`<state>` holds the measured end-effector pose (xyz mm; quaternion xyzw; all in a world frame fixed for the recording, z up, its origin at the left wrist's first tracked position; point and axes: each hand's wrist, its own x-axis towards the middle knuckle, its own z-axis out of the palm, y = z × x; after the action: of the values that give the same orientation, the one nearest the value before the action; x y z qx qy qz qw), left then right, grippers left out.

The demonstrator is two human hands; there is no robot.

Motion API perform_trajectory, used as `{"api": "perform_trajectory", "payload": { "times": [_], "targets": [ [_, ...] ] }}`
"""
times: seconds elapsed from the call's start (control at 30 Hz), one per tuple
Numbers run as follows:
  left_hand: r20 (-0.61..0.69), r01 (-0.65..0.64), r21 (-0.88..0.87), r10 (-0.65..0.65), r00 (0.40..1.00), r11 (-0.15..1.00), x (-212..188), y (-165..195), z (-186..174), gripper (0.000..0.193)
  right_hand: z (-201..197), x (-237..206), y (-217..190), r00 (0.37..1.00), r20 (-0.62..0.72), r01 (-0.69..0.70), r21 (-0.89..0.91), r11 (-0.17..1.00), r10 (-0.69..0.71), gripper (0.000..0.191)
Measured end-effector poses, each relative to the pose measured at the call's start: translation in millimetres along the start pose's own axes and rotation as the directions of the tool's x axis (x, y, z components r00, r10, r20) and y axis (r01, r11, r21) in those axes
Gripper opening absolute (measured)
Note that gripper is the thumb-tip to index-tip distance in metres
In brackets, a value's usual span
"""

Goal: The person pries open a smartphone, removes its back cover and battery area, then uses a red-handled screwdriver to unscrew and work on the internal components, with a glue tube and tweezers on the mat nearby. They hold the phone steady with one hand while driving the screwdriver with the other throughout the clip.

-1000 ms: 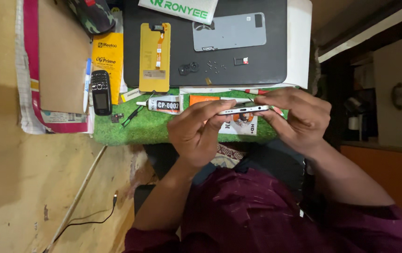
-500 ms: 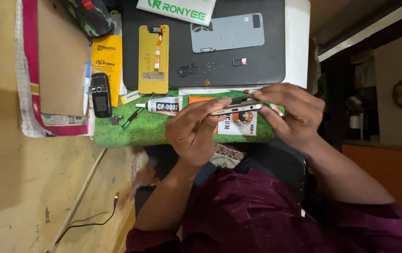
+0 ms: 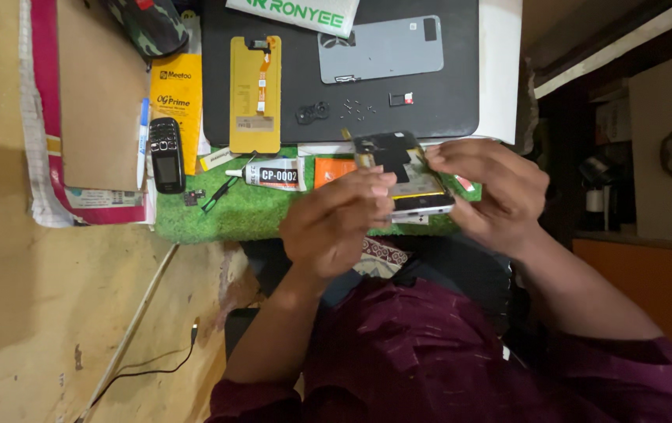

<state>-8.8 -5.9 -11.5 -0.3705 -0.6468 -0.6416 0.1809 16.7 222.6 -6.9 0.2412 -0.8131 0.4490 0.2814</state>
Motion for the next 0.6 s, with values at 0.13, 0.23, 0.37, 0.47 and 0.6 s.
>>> {"api": "perform_trajectory", "payload": {
  "times": [0.13,0.23,0.37,0.47,0.6],
  "targets": [
    [0.088,-0.111,0.063,0.106,0.990,0.992,0.3,4.2,-2.6,0.019,1.3,0.9,-5.1,0.986,-0.051,0.160,0.073,0.984,-0.157,0.021],
    [0.144,-0.172,0.080,0.160,0.977,0.982,1.7,5.0,-4.9,0.023,-3.6,-1.6,-10.5,0.979,-0.039,0.201,0.068,0.977,-0.198,0.016],
    [0.244,-0.256,0.168,0.211,0.947,0.952,0.8,5.9,-11.4,0.021,-10.0,-1.0,-14.8,0.967,-0.025,0.252,-0.028,0.967,-0.252,0.012],
    [0.265,-0.299,0.196,0.243,0.933,0.934,-0.8,4.1,-12.7,0.021,-9.7,1.7,-15.0,0.957,-0.057,0.283,-0.023,0.959,-0.284,0.012],
    [0.288,-0.298,0.277,0.216,0.933,0.914,-0.8,1.2,-11.3,0.027,-13.7,0.5,-17.0,0.957,-0.042,0.283,-0.099,0.954,-0.288,0.013]
  ]
}}
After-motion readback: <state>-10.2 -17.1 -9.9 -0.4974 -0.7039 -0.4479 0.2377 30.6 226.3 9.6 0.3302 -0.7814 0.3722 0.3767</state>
